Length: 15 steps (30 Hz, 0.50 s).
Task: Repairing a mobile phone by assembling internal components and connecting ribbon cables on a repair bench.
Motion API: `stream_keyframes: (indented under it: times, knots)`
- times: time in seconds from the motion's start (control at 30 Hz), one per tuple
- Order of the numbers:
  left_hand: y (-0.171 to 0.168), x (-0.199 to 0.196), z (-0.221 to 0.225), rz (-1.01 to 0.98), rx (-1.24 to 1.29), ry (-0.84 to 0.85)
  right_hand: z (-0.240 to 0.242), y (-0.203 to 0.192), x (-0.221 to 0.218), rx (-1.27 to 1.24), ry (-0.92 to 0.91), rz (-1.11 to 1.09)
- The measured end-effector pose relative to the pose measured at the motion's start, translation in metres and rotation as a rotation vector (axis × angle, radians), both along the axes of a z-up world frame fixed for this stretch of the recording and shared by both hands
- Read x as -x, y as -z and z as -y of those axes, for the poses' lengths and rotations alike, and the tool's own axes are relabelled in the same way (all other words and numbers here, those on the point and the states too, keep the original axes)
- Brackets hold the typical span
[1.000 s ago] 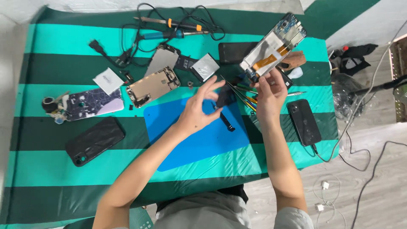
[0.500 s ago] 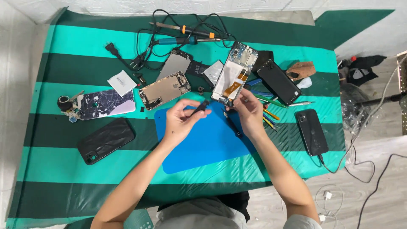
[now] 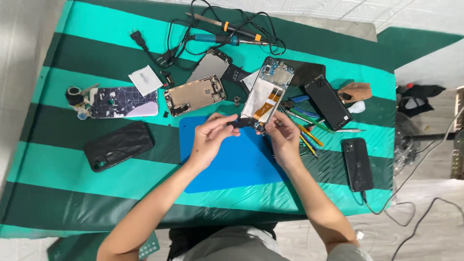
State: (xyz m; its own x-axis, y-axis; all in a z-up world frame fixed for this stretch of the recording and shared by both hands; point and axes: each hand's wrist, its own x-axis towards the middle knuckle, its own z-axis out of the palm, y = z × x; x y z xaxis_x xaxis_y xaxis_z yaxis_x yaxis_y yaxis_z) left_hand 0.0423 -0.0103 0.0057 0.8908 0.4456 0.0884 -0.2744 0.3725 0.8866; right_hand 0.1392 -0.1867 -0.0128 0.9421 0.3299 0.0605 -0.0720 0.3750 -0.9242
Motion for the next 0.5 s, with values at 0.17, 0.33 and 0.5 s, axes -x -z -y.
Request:
stream_keyframes:
  times: [0.17,0.33,0.5]
  knots:
    - [0.015,-0.003,-0.005,-0.037,0.023,-0.063,-0.005,-0.011,0.005,-0.007,-0.063,-0.039]
    - [-0.003,0.003,-0.012,-0.106,0.041,-0.062,-0.005,-0.016,0.006,0.032,-0.059,-0.042]
    - [0.006,0.003,-0.012,-0.092,0.106,-0.03,0.001,-0.006,0.0,0.101,-0.07,-0.02]
